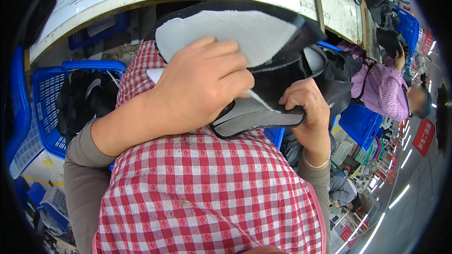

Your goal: The person assembles black shoe uppers by hand, repeatedly folding and pressing the edges to fit the sole. They use a hammer to tap the shoe edges on a workbench mat to secure the fit. The person handles multiple shoe parts and places finished units into a blue basket.

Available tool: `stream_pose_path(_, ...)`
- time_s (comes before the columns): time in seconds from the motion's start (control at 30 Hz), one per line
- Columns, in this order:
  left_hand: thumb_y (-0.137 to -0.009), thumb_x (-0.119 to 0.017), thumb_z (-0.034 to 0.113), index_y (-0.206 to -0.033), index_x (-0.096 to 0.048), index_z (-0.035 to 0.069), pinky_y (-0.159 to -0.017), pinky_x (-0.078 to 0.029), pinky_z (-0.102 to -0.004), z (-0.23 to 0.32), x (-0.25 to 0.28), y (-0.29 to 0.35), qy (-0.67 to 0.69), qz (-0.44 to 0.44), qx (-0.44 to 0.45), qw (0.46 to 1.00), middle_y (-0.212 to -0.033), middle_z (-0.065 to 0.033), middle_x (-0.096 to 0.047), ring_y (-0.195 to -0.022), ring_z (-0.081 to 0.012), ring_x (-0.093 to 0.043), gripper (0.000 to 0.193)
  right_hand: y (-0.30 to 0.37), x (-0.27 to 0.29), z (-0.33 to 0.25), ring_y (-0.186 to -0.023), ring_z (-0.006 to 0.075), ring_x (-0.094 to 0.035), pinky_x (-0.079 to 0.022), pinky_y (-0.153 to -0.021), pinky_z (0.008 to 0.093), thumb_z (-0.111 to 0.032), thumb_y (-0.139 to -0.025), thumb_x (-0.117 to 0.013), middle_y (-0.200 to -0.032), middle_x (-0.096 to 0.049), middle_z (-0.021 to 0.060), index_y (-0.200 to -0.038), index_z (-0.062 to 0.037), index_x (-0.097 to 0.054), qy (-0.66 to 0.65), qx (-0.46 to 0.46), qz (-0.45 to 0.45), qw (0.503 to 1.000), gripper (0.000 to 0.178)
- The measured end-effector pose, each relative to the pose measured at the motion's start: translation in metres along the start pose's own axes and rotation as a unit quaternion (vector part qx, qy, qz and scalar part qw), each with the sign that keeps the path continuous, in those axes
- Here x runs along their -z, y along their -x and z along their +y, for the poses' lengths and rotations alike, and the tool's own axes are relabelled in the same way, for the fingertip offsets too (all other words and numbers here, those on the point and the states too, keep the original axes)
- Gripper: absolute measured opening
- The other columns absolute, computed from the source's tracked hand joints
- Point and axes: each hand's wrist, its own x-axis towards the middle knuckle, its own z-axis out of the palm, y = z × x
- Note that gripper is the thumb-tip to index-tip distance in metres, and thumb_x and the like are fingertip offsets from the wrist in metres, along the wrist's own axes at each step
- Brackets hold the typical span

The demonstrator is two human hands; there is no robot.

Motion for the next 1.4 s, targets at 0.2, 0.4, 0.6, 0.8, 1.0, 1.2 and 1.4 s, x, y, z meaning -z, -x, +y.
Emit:
stream_pose_path(0.2, -0.074, -0.076, 0.014, -0.087, -0.070, 0.006, -0.063, -0.039, -0.0349, 0.000, 0.007, 0.002, 0.004, 0.050, -0.057, 0.997, -0.079, -0.0058, -0.063, -0.070, -0.0221, -0.055, 0.016, 0.005, -0.010, -0.015, -0.078, 0.0286, -0.060, -0.048, -0.065, 0.0362, 0.003, -0.058, -0.076, -0.086, -0.060, 0.0094, -0.094, -0.0034, -0.061, 0.058, 0.000, 0.070, 0.996, 0.039)
stream_pose_path(0.4, -0.067, -0.071, 0.015, -0.082, -0.068, 0.003, -0.058, -0.042, -0.0316, 0.002, 0.022, 0.005, -0.025, 0.065, -0.154, 0.986, -0.075, -0.0045, -0.062, -0.074, -0.0192, -0.061, 0.020, 0.003, -0.016, -0.016, -0.081, 0.0253, -0.063, -0.049, -0.067, 0.0347, -0.010, -0.068, -0.076, -0.091, -0.068, 0.0082, -0.106, -0.0057, -0.076, 0.131, 0.077, 0.128, 0.980, 0.038)
stream_pose_path(0.6, -0.072, -0.071, 0.013, -0.089, -0.068, 0.005, -0.064, -0.043, -0.0316, -0.004, 0.036, 0.012, -0.014, -0.007, -0.127, 0.992, -0.081, -0.0029, -0.060, -0.078, -0.0192, -0.060, 0.019, -0.005, -0.029, -0.021, -0.079, 0.0193, -0.058, -0.047, -0.064, 0.0312, -0.015, -0.062, -0.077, -0.076, -0.053, 0.0004, -0.100, -0.0110, -0.083, 0.108, 0.070, 0.134, 0.983, 0.038)
stream_pose_path(0.8, -0.082, -0.067, 0.008, -0.102, -0.066, 0.004, -0.078, -0.044, -0.0348, -0.008, 0.045, 0.029, 0.012, -0.104, -0.040, 0.994, -0.094, -0.0050, -0.062, -0.089, -0.0228, -0.058, 0.021, -0.008, -0.038, -0.016, -0.075, 0.0204, -0.055, -0.044, -0.060, 0.0319, -0.018, -0.044, -0.086, -0.074, -0.054, 0.0005, -0.091, -0.0096, -0.081, 0.117, 0.038, 0.143, 0.982, 0.048)
stream_pose_path(1.0, -0.076, -0.068, -0.001, -0.097, -0.069, 0.003, -0.076, -0.048, -0.0409, -0.014, 0.036, 0.014, -0.037, -0.069, -0.005, 0.997, -0.088, -0.0084, -0.061, -0.086, -0.0289, -0.059, 0.021, -0.040, -0.039, -0.002, -0.072, 0.0258, -0.056, -0.045, -0.062, 0.0356, -0.003, -0.054, -0.084, -0.074, -0.052, 0.0074, -0.085, -0.0079, -0.077, 0.087, 0.011, 0.091, 0.992, 0.033)
stream_pose_path(1.2, -0.074, -0.069, -0.003, -0.093, -0.065, 0.002, -0.070, -0.048, -0.0430, -0.043, 0.002, -0.013, -0.041, -0.016, -0.014, 0.999, -0.083, -0.0132, -0.058, -0.081, -0.0341, -0.059, 0.020, -0.081, 0.007, -0.008, -0.077, 0.0205, -0.066, -0.047, -0.075, 0.0383, -0.014, -0.072, -0.077, -0.077, -0.065, 0.0008, -0.081, -0.0136, -0.074, 0.332, 0.022, -0.059, 0.941, 0.009)
stream_pose_path(1.4, -0.080, -0.066, -0.012, -0.121, -0.053, 0.003, -0.075, -0.053, -0.0348, -0.009, 0.013, -0.018, 0.078, -0.072, 0.251, 0.962, -0.089, -0.0146, -0.070, -0.088, -0.0333, -0.072, 0.046, -0.073, -0.043, -0.012, -0.065, 0.0190, -0.065, -0.049, -0.059, 0.0326, -0.013, -0.077, -0.066, -0.073, -0.063, 0.0028, -0.085, -0.0091, -0.066, 0.304, 0.097, -0.012, 0.948, 0.009)
